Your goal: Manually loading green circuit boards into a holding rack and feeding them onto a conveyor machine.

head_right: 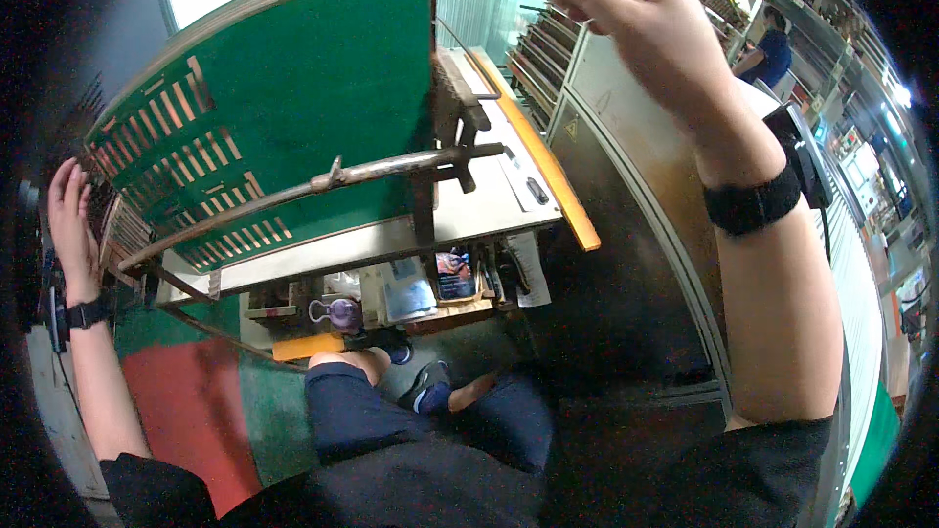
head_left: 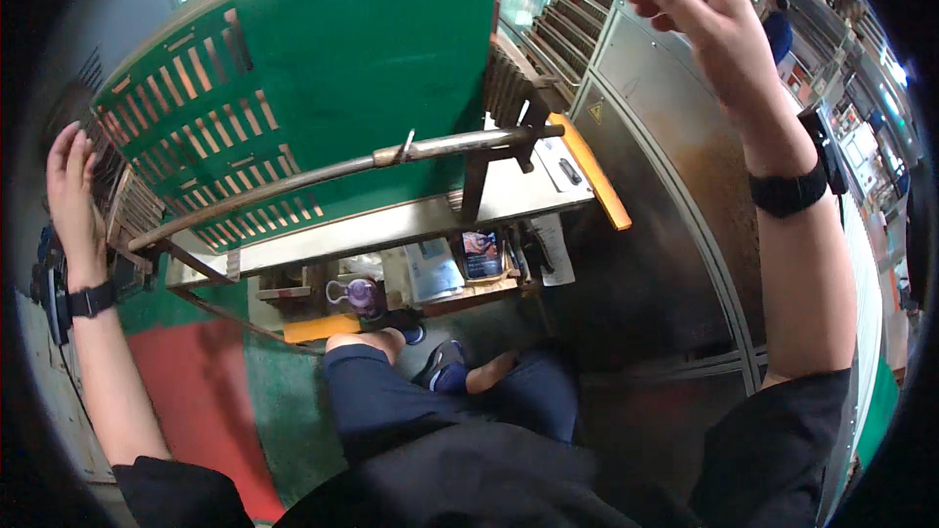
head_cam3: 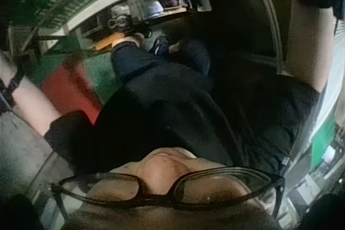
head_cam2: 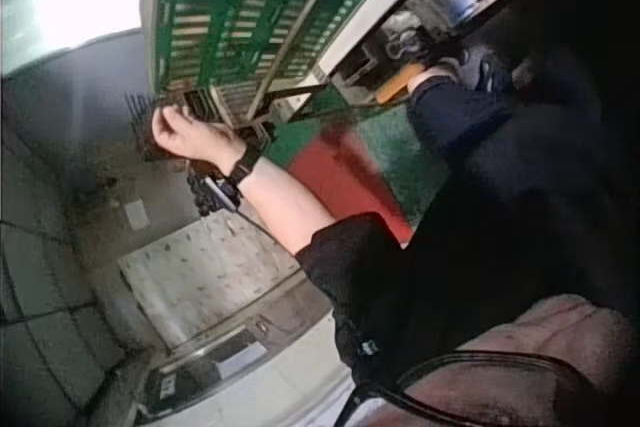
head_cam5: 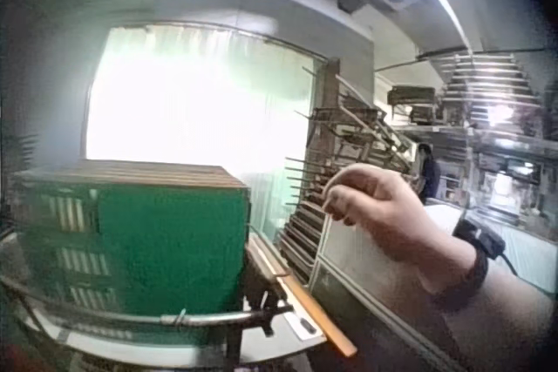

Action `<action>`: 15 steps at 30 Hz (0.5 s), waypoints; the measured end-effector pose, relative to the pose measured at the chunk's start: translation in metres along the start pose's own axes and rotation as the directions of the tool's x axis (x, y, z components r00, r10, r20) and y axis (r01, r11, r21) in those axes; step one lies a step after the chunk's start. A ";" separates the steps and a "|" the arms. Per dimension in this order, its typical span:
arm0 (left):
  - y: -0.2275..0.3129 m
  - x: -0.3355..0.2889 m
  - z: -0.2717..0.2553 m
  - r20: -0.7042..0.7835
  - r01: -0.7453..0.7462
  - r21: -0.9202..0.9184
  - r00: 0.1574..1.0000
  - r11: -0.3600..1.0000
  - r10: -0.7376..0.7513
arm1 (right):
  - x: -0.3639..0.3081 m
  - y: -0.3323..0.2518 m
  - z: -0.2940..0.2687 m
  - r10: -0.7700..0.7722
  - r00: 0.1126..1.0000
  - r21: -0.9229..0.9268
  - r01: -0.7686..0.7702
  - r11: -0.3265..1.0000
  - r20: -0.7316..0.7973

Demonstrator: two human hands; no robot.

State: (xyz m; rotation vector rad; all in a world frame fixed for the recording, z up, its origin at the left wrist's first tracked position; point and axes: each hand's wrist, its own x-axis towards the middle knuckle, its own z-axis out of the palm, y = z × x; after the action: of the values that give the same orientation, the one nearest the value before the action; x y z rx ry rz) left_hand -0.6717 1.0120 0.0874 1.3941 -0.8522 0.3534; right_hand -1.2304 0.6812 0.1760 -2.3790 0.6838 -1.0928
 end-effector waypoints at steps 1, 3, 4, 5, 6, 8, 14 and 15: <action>0.011 -0.011 0.004 0.018 -0.190 0.241 0.981 0.952 0.191 | -0.004 0.000 0.003 -0.141 0.986 -0.027 0.144 0.989 0.093; 0.036 -0.038 0.024 0.136 -0.232 0.236 0.970 0.944 0.204 | -0.020 -0.002 0.015 -0.336 0.937 -0.218 0.349 0.911 0.095; 0.049 -0.051 0.036 0.229 -0.287 0.234 0.945 0.929 0.234 | -0.026 -0.005 0.022 -0.400 0.909 -0.272 0.416 0.868 0.114; 0.060 -0.069 0.052 0.305 -0.242 0.188 0.935 0.952 0.178 | -0.029 -0.010 0.026 -0.433 0.883 -0.320 0.470 0.823 0.183; 0.070 -0.085 0.071 0.424 -0.296 0.147 0.881 0.944 0.210 | -0.032 -0.015 0.031 -0.499 0.829 -0.332 0.558 0.760 0.252; 0.094 -0.115 0.102 0.649 -0.366 0.146 0.737 0.919 0.190 | -0.034 -0.024 0.056 -0.587 0.775 -0.329 0.632 0.702 0.235; 0.132 -0.158 0.185 0.898 -0.656 0.103 0.385 0.748 0.214 | -0.045 -0.037 0.133 -0.510 0.807 -0.327 0.588 0.739 0.298; 0.134 -0.161 0.189 0.899 -0.648 0.113 0.390 0.753 0.200 | -0.046 -0.038 0.141 -0.491 0.816 -0.301 0.572 0.763 0.306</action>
State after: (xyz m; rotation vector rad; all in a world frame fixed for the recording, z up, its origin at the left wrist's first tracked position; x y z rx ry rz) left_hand -0.9290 0.8989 0.0601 1.7803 -2.1475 0.2578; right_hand -1.1361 0.7631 0.0874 -3.0991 0.1269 -0.9467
